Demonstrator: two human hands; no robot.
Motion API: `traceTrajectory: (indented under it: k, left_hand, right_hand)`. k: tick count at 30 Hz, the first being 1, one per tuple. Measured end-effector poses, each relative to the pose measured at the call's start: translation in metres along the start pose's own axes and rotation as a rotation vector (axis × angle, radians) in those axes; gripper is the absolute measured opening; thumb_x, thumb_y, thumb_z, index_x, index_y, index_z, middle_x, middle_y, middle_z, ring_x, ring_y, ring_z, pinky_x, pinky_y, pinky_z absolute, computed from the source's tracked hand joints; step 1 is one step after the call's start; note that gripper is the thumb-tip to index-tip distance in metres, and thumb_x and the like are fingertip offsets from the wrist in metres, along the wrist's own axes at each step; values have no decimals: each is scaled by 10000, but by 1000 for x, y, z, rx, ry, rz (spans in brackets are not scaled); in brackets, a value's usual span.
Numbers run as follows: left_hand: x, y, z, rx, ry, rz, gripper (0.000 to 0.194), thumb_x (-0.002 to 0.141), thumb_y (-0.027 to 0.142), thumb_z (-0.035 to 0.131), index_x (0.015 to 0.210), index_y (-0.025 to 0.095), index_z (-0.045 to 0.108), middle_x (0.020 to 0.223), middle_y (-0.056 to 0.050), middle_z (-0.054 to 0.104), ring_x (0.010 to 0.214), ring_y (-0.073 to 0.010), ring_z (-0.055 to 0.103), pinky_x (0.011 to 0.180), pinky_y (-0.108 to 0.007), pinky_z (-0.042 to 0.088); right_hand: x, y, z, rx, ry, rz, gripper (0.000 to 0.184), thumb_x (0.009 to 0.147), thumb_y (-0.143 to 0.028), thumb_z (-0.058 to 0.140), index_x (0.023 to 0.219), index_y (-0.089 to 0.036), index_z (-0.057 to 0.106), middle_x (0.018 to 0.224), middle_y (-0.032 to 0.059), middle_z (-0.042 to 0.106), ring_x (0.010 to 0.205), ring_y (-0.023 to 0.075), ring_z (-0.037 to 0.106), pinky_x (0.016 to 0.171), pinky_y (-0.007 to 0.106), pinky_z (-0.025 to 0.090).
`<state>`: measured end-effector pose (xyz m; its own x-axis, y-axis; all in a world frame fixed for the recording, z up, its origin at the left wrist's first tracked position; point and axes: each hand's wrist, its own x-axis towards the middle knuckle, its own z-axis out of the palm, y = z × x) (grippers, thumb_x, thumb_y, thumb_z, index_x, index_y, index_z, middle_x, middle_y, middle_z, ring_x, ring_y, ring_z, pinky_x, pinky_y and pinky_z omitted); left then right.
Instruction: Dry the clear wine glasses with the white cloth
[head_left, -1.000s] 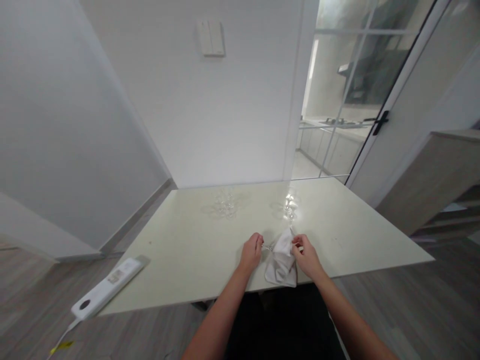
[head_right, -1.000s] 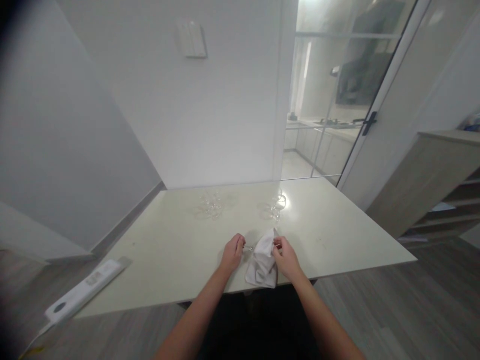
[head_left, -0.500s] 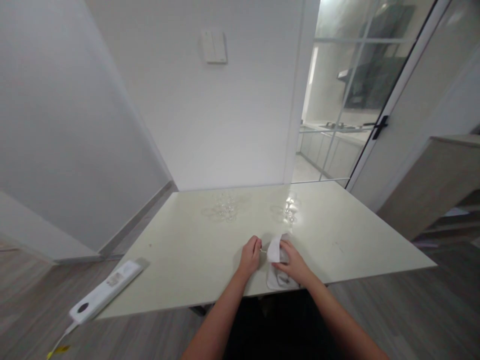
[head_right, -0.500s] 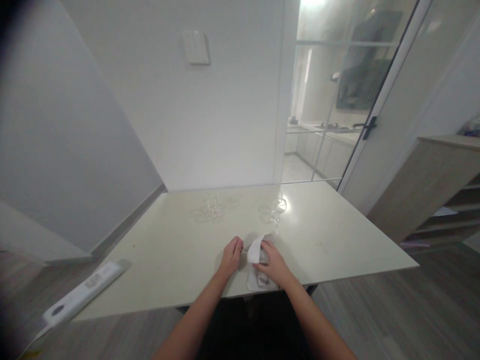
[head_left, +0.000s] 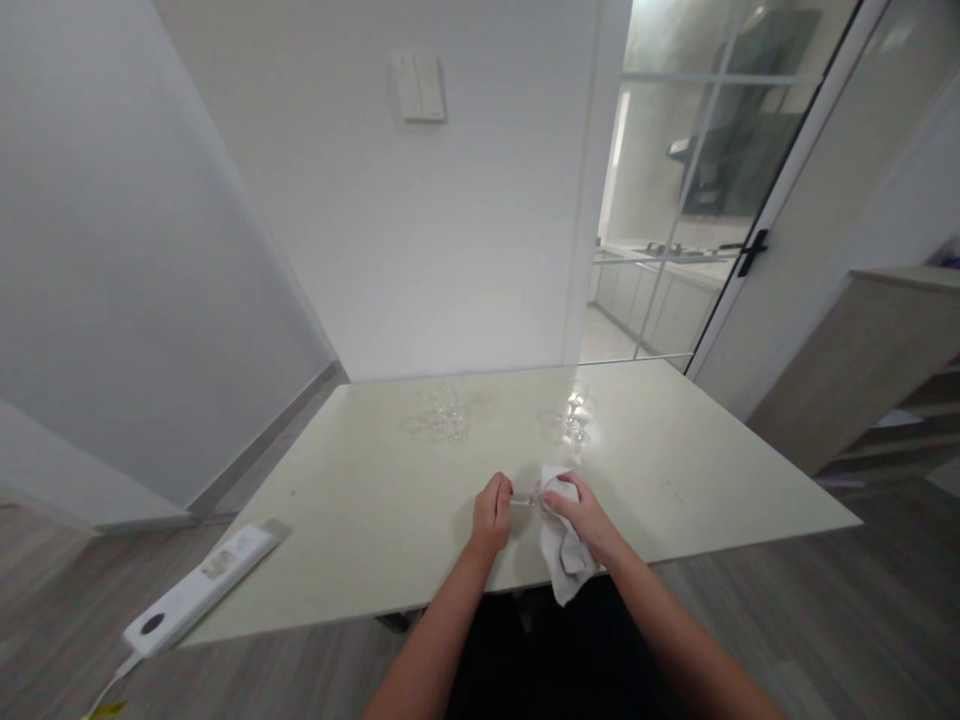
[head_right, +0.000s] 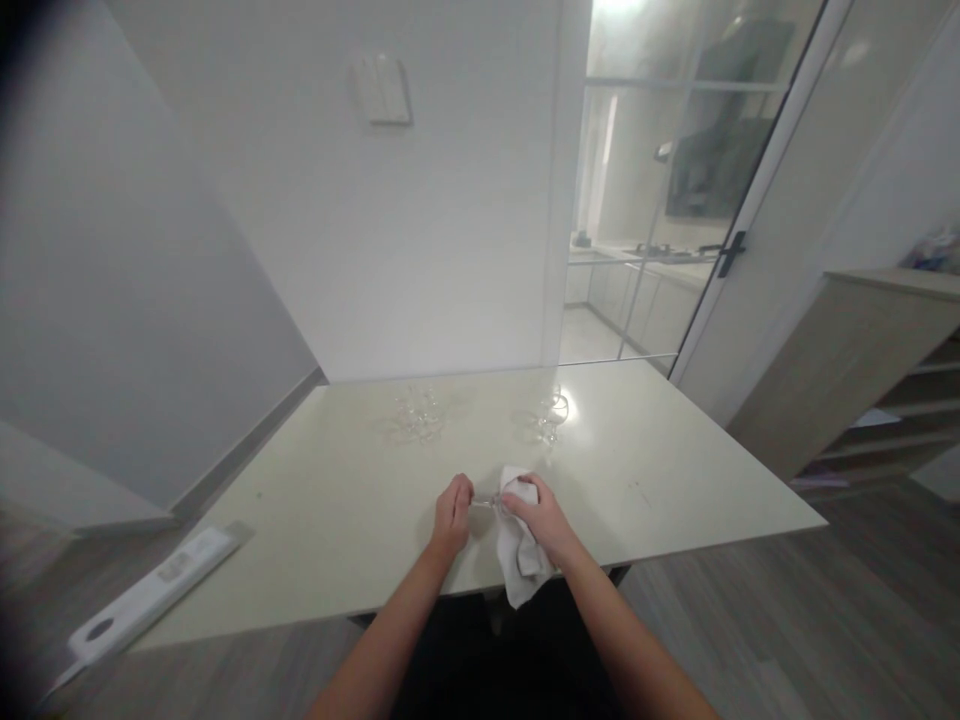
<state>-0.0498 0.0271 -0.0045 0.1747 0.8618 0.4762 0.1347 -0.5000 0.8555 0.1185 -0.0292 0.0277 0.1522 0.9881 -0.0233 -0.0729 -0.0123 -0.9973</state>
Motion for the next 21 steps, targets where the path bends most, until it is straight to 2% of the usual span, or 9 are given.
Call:
traceTrajectory:
  k: [2,5,7,9,11,14,15,18,21]
  left_hand:
    - [6,-2,3,-88,-3,-114,385,939,448,335,688,187,466,622,16,424,588,-125,405,580,-257,318]
    - [13,-4,5,-217,-50,-272,452,899,544,359,650,183,466,577,28,417,545,-117,385,523,-243,302]
    - [15,-2,4,-271,-100,-326,475,857,583,410,617,177,466,555,30,421,532,-113,381,506,-239,297]
    - [15,2,1,-333,-163,-373,469,826,593,459,628,169,488,560,28,454,522,-106,385,499,-234,301]
    - [13,7,-1,-409,-294,-426,446,809,586,495,691,158,535,577,20,505,499,-96,397,485,-225,301]
    - [10,11,-3,-475,-560,-445,449,806,574,520,725,136,576,553,-2,541,468,-95,439,480,-223,323]
    - [9,11,-3,-484,-609,-435,454,808,573,523,725,130,580,539,-5,539,461,-94,447,480,-222,332]
    - [8,5,-2,-519,-610,-406,458,802,582,547,838,127,584,572,1,550,448,-84,452,461,-210,341]
    - [8,-4,0,-538,-621,-391,530,751,619,599,957,132,564,639,-3,576,468,-83,487,460,-198,368]
  right_hand:
    - [-2,-1,-1,-249,50,-259,503,656,-353,753,1089,-209,542,954,30,619,861,216,595,802,359,483]
    - [-7,-8,-2,-518,-74,-569,552,655,-209,725,1172,-227,532,1138,71,551,1054,240,540,945,391,431]
    - [-10,-13,-1,-572,-165,-698,549,668,-164,698,1187,-242,536,1194,81,520,1127,245,505,987,395,408]
    - [-12,-16,2,-531,-145,-772,536,675,-163,700,1177,-252,534,1212,81,513,1151,248,494,997,399,400]
    - [-14,-18,8,-421,-24,-772,546,667,-182,716,1172,-250,517,1205,78,518,1133,251,507,983,401,408]
    - [-14,-18,17,-228,163,-647,614,646,-213,735,1202,-232,474,1150,71,543,1048,240,548,917,379,451]
    - [-12,-18,19,-175,201,-598,628,643,-224,740,1208,-227,466,1133,67,550,1023,233,557,896,367,461]
    - [-5,-19,23,-64,254,-486,606,644,-268,757,1178,-217,476,1084,51,569,960,212,574,847,339,480]
    - [3,-16,26,67,303,-373,537,678,-336,743,1132,-211,487,984,31,597,825,181,591,732,307,500]
